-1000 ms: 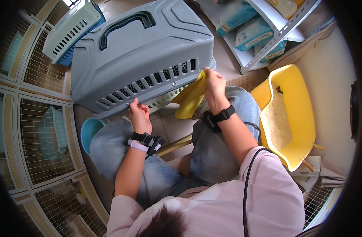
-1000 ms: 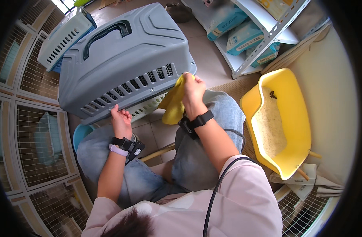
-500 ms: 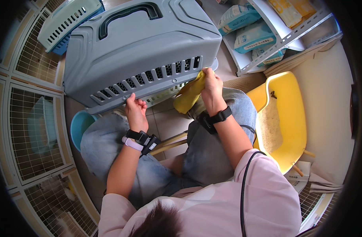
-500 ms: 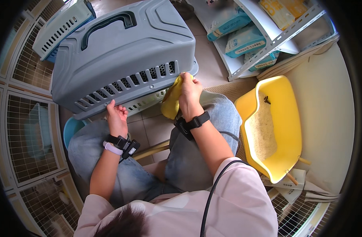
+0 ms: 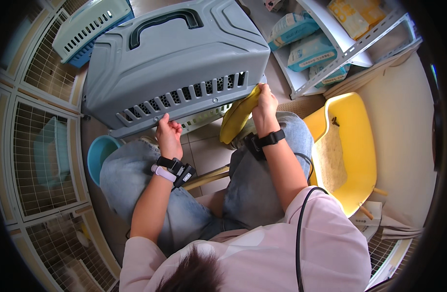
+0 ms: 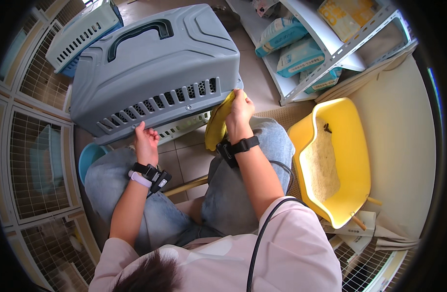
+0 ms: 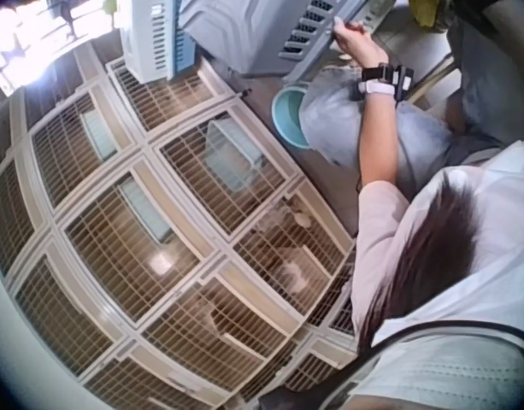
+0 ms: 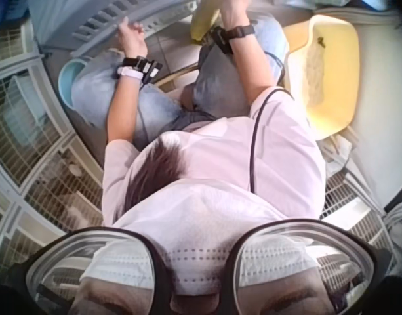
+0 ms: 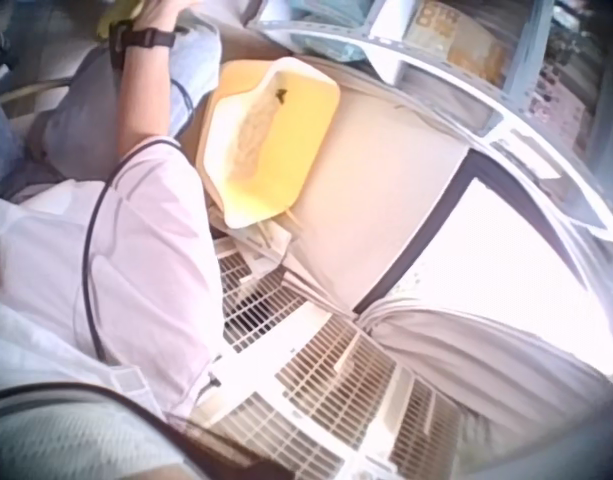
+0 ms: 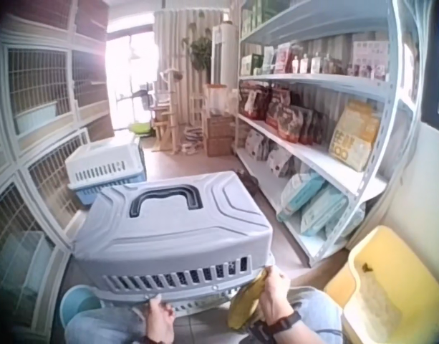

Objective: The recorder is cleaning the exterior and interior vents of a grey plastic pet carrier using a yellow cloth.

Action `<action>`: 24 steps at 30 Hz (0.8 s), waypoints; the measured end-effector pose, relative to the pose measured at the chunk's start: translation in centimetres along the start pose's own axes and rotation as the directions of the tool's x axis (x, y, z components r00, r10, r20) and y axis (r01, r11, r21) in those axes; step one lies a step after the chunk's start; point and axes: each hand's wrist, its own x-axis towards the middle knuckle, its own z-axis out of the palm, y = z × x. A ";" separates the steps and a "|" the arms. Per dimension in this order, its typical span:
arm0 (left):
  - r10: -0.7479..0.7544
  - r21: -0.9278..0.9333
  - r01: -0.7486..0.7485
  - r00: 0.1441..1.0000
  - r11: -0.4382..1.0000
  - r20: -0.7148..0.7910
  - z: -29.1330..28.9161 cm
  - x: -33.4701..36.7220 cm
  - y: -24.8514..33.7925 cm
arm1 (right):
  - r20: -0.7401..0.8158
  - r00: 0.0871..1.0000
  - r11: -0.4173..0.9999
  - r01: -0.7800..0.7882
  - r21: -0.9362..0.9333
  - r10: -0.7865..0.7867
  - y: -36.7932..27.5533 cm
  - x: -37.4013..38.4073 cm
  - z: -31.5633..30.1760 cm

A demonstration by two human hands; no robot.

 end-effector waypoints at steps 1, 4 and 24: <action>0.006 -0.009 -0.006 1.000 1.000 0.009 0.0 0.0 -0.1 | 0.004 1.000 1.000 0.014 0.007 -0.014 0.2 -0.1 0.0; 0.023 -0.021 -0.022 1.000 1.000 0.016 -0.2 0.0 -0.2 | 0.034 0.999 1.000 0.006 0.011 -0.006 0.8 -1.0 0.1; 0.040 0.008 -0.041 0.999 0.999 0.026 0.0 0.3 -0.8 | 0.063 0.997 0.998 -0.054 -0.026 0.055 6.4 -5.8 2.6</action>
